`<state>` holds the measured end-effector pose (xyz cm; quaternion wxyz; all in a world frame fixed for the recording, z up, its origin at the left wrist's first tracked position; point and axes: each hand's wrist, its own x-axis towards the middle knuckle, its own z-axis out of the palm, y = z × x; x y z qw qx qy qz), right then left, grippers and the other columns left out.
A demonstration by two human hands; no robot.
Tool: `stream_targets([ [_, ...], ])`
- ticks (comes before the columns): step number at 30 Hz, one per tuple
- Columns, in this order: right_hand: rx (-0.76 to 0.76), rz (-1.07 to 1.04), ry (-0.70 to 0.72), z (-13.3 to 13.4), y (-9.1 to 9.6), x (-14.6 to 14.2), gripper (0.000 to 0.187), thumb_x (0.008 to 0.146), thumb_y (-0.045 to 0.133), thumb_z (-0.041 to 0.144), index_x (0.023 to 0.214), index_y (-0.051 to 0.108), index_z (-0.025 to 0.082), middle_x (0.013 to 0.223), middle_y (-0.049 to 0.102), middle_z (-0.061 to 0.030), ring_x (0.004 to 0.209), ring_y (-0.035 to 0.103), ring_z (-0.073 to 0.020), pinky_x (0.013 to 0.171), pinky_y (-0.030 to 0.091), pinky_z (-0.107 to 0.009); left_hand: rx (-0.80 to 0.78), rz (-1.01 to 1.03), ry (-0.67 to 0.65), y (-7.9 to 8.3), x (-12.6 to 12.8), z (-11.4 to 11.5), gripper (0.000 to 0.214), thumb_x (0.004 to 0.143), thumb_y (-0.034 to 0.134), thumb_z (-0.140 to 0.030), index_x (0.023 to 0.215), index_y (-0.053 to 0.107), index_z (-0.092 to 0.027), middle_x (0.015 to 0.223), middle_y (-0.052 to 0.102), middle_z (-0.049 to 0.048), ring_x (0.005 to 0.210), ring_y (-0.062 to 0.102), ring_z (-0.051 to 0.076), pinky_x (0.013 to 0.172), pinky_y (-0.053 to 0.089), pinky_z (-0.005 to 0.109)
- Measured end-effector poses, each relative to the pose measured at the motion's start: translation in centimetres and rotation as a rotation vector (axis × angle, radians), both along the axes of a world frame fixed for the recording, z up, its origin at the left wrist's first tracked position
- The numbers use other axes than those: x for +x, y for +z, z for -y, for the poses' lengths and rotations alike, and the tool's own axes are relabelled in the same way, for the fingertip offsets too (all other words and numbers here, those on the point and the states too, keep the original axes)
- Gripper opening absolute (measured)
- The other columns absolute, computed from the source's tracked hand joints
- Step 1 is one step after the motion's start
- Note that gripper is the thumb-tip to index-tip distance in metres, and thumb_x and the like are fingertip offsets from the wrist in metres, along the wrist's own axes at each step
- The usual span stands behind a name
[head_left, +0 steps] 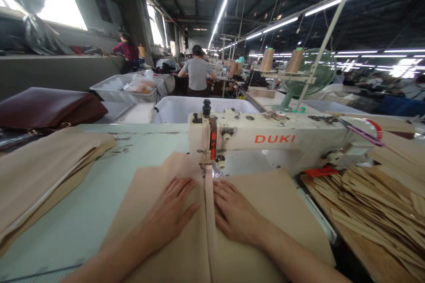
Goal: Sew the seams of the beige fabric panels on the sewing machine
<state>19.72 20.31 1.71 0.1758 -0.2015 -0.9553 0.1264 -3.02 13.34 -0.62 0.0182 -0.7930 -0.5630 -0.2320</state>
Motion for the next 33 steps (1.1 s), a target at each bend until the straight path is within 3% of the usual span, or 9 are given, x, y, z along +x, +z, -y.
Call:
stream_targets([
  [4, -0.001, 0.024, 0.0, -0.1, 0.0, 0.0, 0.051, 0.094, 0.051, 0.028, 0.143, 0.043, 0.017, 0.143, 0.05, -0.0094, 0.138, 0.037, -0.022, 0.122, 0.02, -0.039, -0.031, -0.018, -0.022, -0.4, -0.7, -0.6, 0.049, 0.099, 0.05, -0.04, 0.143, 0.04, -0.02, 0.139, 0.051, 0.0111, 0.13, 0.047, 0.029, 0.117, 0.03, 0.055],
  [12, 0.001, 0.023, 0.009, -0.1, 0.0, 0.0, 0.056, 0.092, 0.054, 0.027, 0.146, 0.041, 0.019, 0.145, 0.049, -0.0083, 0.139, 0.036, -0.0211, 0.122, 0.021, -0.04, -0.064, -0.045, -0.065, 0.5, 0.4, 1.6, 0.049, 0.1, 0.049, -0.033, 0.147, 0.037, -0.027, 0.142, 0.05, 0.0084, 0.131, 0.047, 0.027, 0.117, 0.027, 0.057],
  [23, -0.014, 0.043, 0.005, 0.0, 0.2, 0.0, 0.055, 0.094, 0.053, 0.029, 0.146, 0.041, 0.017, 0.146, 0.048, -0.0098, 0.139, 0.036, -0.0226, 0.122, 0.02, -0.041, -0.085, -0.094, -0.055, 0.0, 0.7, 2.0, 0.05, 0.101, 0.046, -0.035, 0.149, 0.035, -0.026, 0.144, 0.047, 0.009, 0.135, 0.042, 0.026, 0.119, 0.023, 0.058],
  [28, -0.02, 0.04, -0.002, -0.1, -0.1, 0.1, 0.053, 0.093, 0.054, 0.028, 0.144, 0.044, 0.017, 0.145, 0.049, -0.0102, 0.14, 0.035, -0.0229, 0.122, 0.02, -0.041, -0.095, -0.102, -0.057, 0.7, 1.2, 1.9, 0.05, 0.1, 0.047, -0.032, 0.148, 0.037, -0.026, 0.142, 0.048, 0.0087, 0.133, 0.044, 0.027, 0.117, 0.025, 0.058],
  [31, -0.057, -0.043, -0.003, -0.6, -0.1, 0.4, 0.041, 0.093, 0.053, 0.024, 0.134, 0.054, 0.02, 0.144, 0.05, -0.0097, 0.137, 0.04, -0.0229, 0.118, 0.03, -0.042, -0.12, -0.093, -0.05, 1.3, 1.6, 1.8, 0.049, 0.1, 0.047, -0.034, 0.147, 0.038, -0.026, 0.141, 0.05, 0.0081, 0.131, 0.045, 0.028, 0.116, 0.027, 0.06],
  [33, -0.094, -0.196, -0.142, -1.1, 0.3, 0.7, 0.03, 0.096, 0.046, 0.021, 0.12, 0.062, 0.02, 0.136, 0.056, -0.0098, 0.128, 0.051, -0.021, 0.111, 0.041, -0.039, -0.133, -0.092, -0.049, 1.4, 1.8, 1.8, 0.046, 0.1, 0.046, -0.036, 0.145, 0.039, -0.027, 0.142, 0.05, 0.0077, 0.132, 0.045, 0.028, 0.115, 0.027, 0.061],
])
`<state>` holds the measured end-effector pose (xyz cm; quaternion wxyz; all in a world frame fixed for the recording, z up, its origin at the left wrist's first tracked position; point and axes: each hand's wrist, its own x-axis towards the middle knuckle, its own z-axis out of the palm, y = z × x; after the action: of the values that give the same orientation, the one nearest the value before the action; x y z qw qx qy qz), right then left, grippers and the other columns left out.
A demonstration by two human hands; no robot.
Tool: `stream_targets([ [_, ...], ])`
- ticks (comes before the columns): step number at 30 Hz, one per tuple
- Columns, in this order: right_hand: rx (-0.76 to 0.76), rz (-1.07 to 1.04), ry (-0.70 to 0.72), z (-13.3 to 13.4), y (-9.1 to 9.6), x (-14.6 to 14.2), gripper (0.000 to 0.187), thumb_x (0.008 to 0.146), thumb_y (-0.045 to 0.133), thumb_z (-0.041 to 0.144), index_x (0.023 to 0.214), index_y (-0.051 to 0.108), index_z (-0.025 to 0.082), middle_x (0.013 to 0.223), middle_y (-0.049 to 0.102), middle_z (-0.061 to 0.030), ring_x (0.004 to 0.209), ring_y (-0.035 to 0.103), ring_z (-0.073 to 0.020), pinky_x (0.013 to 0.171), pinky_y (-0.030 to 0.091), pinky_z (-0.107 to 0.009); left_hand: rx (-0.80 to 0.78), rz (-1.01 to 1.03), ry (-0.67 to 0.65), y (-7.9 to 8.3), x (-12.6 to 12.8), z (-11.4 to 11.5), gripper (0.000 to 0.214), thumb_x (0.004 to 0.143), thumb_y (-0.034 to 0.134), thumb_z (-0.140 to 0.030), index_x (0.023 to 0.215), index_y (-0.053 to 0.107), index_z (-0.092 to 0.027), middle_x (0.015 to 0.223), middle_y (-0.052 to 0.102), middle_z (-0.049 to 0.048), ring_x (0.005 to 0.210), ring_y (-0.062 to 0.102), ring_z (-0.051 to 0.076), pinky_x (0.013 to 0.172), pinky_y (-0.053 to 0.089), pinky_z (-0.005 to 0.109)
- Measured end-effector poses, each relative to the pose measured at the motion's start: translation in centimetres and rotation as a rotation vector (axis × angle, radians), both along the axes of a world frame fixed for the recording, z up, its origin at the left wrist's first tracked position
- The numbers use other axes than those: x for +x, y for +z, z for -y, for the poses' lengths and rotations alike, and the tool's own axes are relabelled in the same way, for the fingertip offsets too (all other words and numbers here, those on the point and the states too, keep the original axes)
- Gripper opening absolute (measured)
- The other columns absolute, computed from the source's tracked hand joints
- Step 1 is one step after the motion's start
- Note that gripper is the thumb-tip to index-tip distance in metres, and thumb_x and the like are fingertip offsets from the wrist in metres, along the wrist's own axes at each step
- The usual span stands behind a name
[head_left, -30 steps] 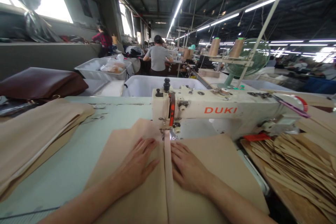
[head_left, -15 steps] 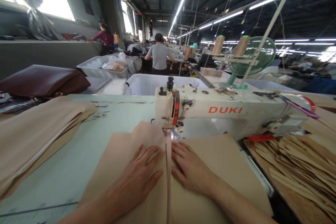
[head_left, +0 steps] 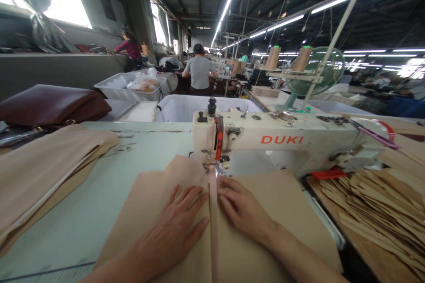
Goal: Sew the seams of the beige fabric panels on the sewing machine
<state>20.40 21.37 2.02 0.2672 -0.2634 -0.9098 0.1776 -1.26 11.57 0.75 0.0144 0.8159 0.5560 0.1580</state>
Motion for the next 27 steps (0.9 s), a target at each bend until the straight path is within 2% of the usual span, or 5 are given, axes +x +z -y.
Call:
stream_targets([
  [3, 0.009, -0.156, -0.178, -0.4, 0.8, 0.1, 0.027, 0.097, 0.039, 0.018, 0.108, 0.064, 0.019, 0.121, 0.062, -0.0104, 0.113, 0.058, -0.0195, 0.101, 0.048, -0.036, 0.012, -0.007, -0.005, -0.4, 0.1, 0.0, 0.047, 0.099, 0.05, -0.041, 0.142, 0.041, -0.027, 0.143, 0.049, 0.0078, 0.133, 0.044, 0.029, 0.115, 0.025, 0.063],
  [8, 0.088, 0.136, 0.105, -0.1, 0.3, -0.7, 0.039, 0.097, 0.046, 0.022, 0.135, 0.052, 0.02, 0.14, 0.054, -0.0076, 0.133, 0.045, -0.0216, 0.119, 0.027, -0.044, 0.125, -0.037, -0.008, -1.7, -0.3, -0.1, 0.059, 0.096, 0.054, -0.047, 0.148, 0.037, -0.025, 0.144, 0.05, 0.0085, 0.133, 0.046, 0.031, 0.116, 0.026, 0.058],
  [11, 0.073, 0.228, 0.101, -0.8, -0.8, -1.1, 0.042, 0.1, 0.042, 0.026, 0.142, 0.046, 0.022, 0.147, 0.048, -0.0052, 0.138, 0.039, -0.0203, 0.121, 0.02, -0.045, 0.144, -0.061, -0.019, -2.0, -0.8, -1.0, 0.061, 0.097, 0.053, -0.049, 0.15, 0.033, -0.027, 0.145, 0.05, 0.0079, 0.133, 0.045, 0.03, 0.116, 0.027, 0.057],
  [17, 0.108, 0.215, 0.074, -3.0, -1.0, -1.4, 0.039, 0.099, 0.046, 0.025, 0.137, 0.051, 0.023, 0.145, 0.051, -0.0056, 0.134, 0.045, -0.0194, 0.119, 0.023, -0.046, 0.14, -0.079, -0.015, -1.9, -1.2, -3.1, 0.058, 0.098, 0.05, -0.047, 0.149, 0.033, -0.023, 0.146, 0.048, 0.0107, 0.135, 0.043, 0.03, 0.114, 0.03, 0.059],
  [27, 0.091, 0.251, 0.115, -3.2, -0.8, -1.1, 0.044, 0.102, 0.04, 0.027, 0.146, 0.042, 0.027, 0.149, 0.047, -0.0011, 0.137, 0.041, -0.0204, 0.121, 0.018, -0.046, 0.156, -0.129, -0.003, -2.6, -1.1, -2.8, 0.064, 0.099, 0.048, -0.048, 0.154, 0.026, -0.023, 0.152, 0.043, 0.0068, 0.139, 0.038, 0.028, 0.119, 0.022, 0.056],
])
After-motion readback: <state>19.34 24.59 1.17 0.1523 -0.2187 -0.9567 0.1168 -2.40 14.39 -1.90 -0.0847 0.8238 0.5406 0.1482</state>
